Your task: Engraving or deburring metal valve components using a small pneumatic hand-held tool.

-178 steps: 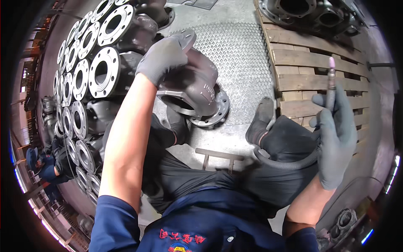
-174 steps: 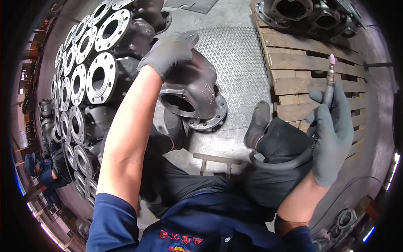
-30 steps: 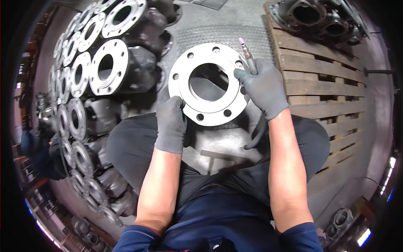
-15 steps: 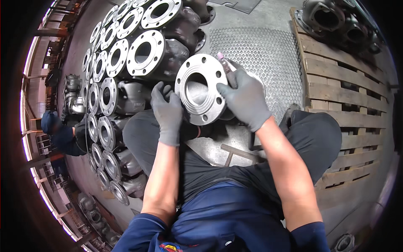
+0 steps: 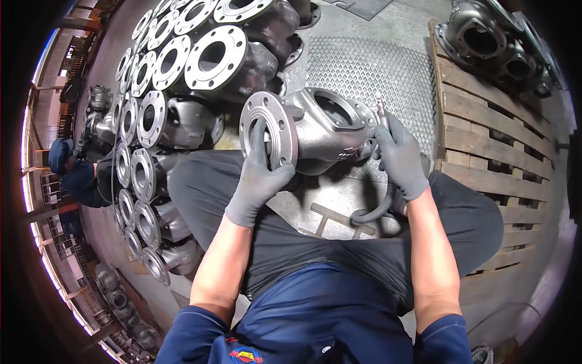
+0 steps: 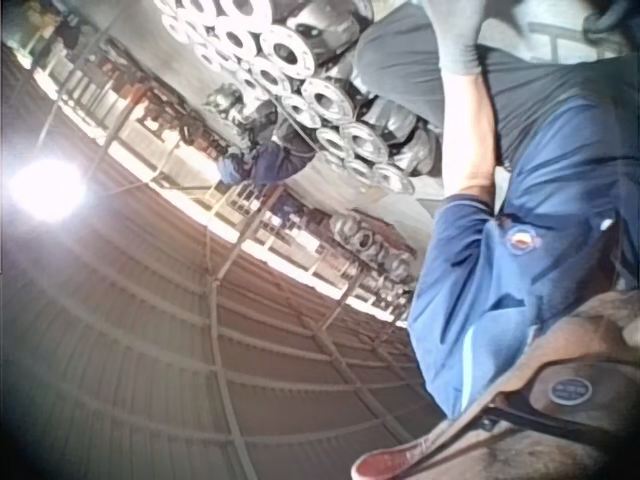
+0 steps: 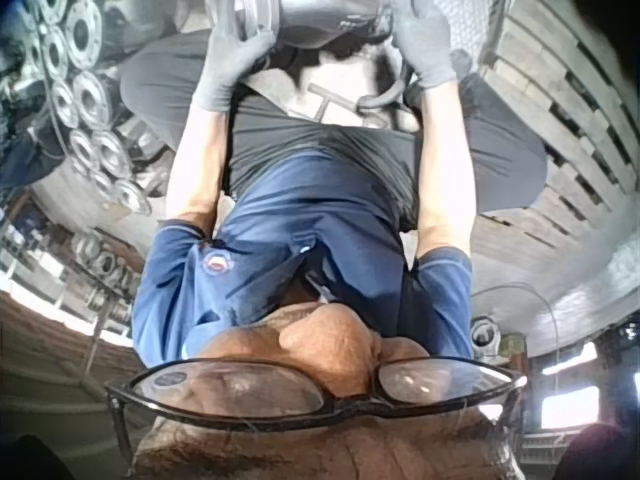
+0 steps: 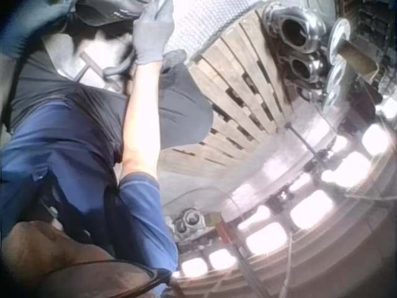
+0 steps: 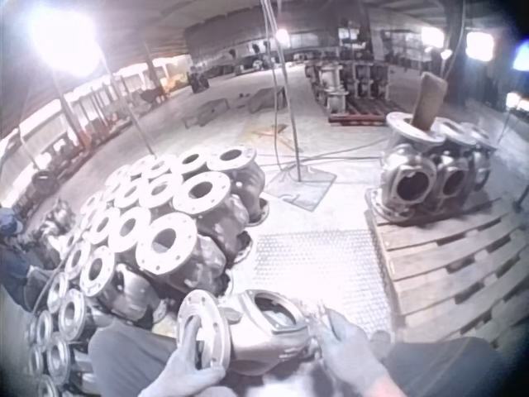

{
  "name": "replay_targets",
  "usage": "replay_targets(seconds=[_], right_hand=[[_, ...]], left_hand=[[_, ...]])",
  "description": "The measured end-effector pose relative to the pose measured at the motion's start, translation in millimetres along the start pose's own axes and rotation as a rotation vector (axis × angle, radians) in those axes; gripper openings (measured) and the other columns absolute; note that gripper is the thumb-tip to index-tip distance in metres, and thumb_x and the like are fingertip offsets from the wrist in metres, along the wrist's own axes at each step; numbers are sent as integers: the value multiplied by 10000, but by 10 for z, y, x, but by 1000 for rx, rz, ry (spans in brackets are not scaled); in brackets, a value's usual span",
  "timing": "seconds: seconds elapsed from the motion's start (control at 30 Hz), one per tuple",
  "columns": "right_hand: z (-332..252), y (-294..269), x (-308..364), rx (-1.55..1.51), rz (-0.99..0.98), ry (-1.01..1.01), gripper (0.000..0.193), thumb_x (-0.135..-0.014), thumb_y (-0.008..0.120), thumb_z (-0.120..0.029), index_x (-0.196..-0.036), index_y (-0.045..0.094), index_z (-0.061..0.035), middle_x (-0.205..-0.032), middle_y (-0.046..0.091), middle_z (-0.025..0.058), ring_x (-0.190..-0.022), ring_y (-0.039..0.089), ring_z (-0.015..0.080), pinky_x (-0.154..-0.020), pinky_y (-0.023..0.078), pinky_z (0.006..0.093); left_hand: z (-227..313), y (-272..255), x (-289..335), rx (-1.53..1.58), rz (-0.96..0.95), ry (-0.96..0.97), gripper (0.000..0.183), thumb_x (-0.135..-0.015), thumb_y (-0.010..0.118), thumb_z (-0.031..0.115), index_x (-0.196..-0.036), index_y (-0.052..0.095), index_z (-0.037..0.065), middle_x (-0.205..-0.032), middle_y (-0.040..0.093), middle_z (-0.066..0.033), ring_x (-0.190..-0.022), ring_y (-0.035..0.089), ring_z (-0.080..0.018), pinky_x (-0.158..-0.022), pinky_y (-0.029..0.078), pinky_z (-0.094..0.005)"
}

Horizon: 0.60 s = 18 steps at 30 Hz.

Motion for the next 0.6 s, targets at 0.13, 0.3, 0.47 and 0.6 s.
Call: replay_targets(seconds=[0.13,0.3,0.47,0.6], right_hand=[[195,-131,144,32,69,40,501,-1038,588,-183,-1504,597,2,-873,728,103,-685,672,146,-660,550,324],[609,-315,129,145,7,64,550,-1035,528,-124,-1578,554,-42,-1031,769,91,-736,689,114,-612,559,297],[434,-100,132,134,-101,55,488,-1037,576,-108,-1517,600,-20,-1070,752,164,-836,732,208,-784,585,360],[-73,289,98,258,-146,-239,473,-1008,606,-142,-1471,616,-44,-1211,714,308,-1155,673,502,-1004,540,524]], left_hand=[[-4,7,14,20,0,-65,1159,-764,798,139,-1696,143,-77,-1536,536,-245,-1386,554,-262,-1180,422,-367],[2,7,-6,96,25,-51,1199,-744,799,112,-1706,103,-54,-1618,443,-255,-1477,478,-269,-1202,409,-370],[-162,-67,41,-140,65,2,1203,-732,774,91,-1707,83,-49,-1631,429,-290,-1497,488,-317,-1200,424,-388],[-121,25,183,90,60,-171,1243,-715,713,77,-1740,14,10,-1612,422,-223,-1427,506,-293,-1149,476,-405]])
Point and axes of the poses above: each hand's wrist, its own x-axis away from the middle knuckle, its own y-axis out of the palm, z = x × y, the point moved 6 cm from there along -x, towards the middle knuckle
